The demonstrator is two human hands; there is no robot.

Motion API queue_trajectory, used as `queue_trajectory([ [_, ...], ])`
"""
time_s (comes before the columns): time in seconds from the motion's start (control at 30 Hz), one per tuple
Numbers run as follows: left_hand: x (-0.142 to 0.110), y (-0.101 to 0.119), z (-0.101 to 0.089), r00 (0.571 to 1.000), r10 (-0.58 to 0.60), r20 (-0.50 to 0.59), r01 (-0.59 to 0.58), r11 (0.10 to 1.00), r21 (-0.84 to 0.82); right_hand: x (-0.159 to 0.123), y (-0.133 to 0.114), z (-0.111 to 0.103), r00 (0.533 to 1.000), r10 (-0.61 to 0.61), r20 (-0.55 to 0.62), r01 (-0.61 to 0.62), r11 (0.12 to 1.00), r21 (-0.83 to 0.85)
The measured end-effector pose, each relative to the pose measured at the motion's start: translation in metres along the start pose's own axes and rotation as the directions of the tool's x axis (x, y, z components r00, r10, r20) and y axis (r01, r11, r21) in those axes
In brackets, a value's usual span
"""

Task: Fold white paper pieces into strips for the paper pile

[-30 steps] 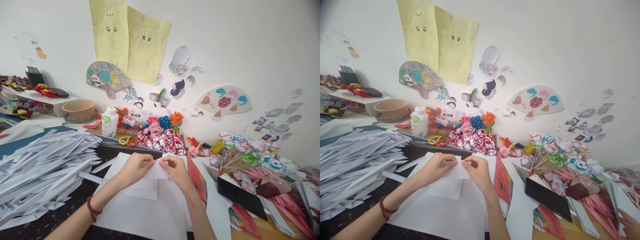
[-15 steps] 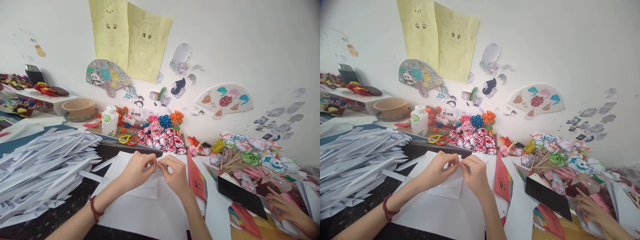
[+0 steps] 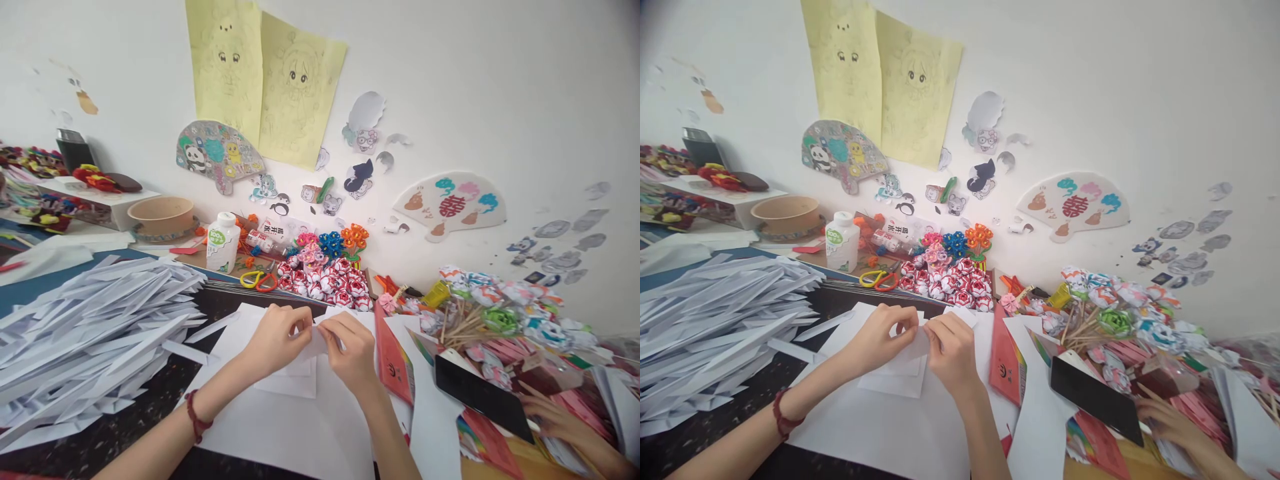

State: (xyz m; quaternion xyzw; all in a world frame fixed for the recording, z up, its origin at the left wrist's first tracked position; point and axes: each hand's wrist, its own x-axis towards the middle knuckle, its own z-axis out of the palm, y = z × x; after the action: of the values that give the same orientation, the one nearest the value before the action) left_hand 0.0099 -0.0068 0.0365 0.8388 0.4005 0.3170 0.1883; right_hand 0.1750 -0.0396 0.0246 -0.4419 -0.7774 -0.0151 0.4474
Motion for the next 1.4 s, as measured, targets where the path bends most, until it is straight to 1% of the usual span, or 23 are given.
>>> queue_trajectory([
  [0.17,0.001,-0.003,0.001,1.0,0.008,-0.015,-0.007,1.0,0.016,0.002,0.004,-0.01,0.996,0.018,-0.088,-0.019,1.0,-0.002],
  [0.33,0.003,-0.015,0.0,0.998,-0.034,-0.055,0.037,0.998,0.051,0.001,0.012,-0.02,0.985,0.045,-0.169,-0.048,0.999,-0.012],
  [0.37,0.004,-0.018,-0.001,0.996,-0.049,-0.07,0.054,0.997,0.064,0.0,0.014,-0.022,0.977,0.057,-0.204,-0.061,0.998,-0.015],
  [0.43,0.005,-0.021,-0.005,0.986,-0.092,-0.135,0.106,0.99,0.096,0.001,0.017,-0.028,0.951,0.084,-0.297,-0.095,0.995,-0.022],
  [0.5,0.006,-0.019,-0.009,0.985,-0.094,-0.144,0.098,0.995,0.024,0.002,0.018,-0.031,0.926,0.112,-0.36,-0.124,0.992,-0.011],
  [0.6,0.005,-0.009,-0.01,0.969,-0.056,-0.241,0.048,0.998,-0.038,0.004,0.014,-0.029,0.945,0.156,-0.288,-0.142,0.987,0.069],
  [0.67,0.004,-0.003,-0.009,0.972,-0.033,-0.235,0.014,0.997,-0.082,0.005,0.011,-0.026,0.953,0.2,-0.228,-0.172,0.976,0.135],
  [0.73,0.004,-0.001,-0.006,0.984,-0.027,-0.178,-0.003,0.987,-0.164,0.006,0.009,-0.024,0.954,0.26,-0.15,-0.226,0.952,0.208],
  [0.77,0.004,-0.002,-0.006,0.99,-0.028,-0.139,-0.002,0.978,-0.208,0.007,0.009,-0.024,0.955,0.285,-0.077,-0.259,0.934,0.248],
  [0.83,0.004,-0.004,-0.005,0.997,-0.024,-0.076,0.004,0.967,-0.253,0.008,0.01,-0.024,0.943,0.312,0.114,-0.332,0.89,0.313],
  [0.9,0.004,-0.007,-0.005,0.999,-0.017,-0.041,0.008,0.974,-0.228,0.009,0.01,-0.023,0.91,0.31,0.274,-0.393,0.856,0.336],
  [0.93,0.003,-0.007,-0.005,0.999,-0.013,-0.032,0.006,0.98,-0.201,0.009,0.01,-0.022,0.894,0.309,0.323,-0.414,0.847,0.334],
  [1.03,0.002,-0.007,-0.005,1.0,0.009,0.003,-0.009,0.987,-0.162,0.009,0.006,-0.018,0.867,0.309,0.391,-0.445,0.833,0.328],
  [1.23,-0.001,-0.005,-0.005,0.995,0.043,0.085,-0.027,0.983,-0.179,0.01,0.0,-0.015,0.848,0.289,0.444,-0.461,0.816,0.349],
  [1.33,-0.002,-0.003,-0.005,0.993,0.058,0.101,-0.041,0.986,-0.161,0.01,0.0,-0.015,0.833,0.274,0.48,-0.465,0.817,0.34],
  [1.4,-0.003,-0.003,-0.003,0.993,0.069,0.091,-0.057,0.99,-0.127,0.01,0.001,-0.014,0.832,0.268,0.486,-0.457,0.828,0.326],
])
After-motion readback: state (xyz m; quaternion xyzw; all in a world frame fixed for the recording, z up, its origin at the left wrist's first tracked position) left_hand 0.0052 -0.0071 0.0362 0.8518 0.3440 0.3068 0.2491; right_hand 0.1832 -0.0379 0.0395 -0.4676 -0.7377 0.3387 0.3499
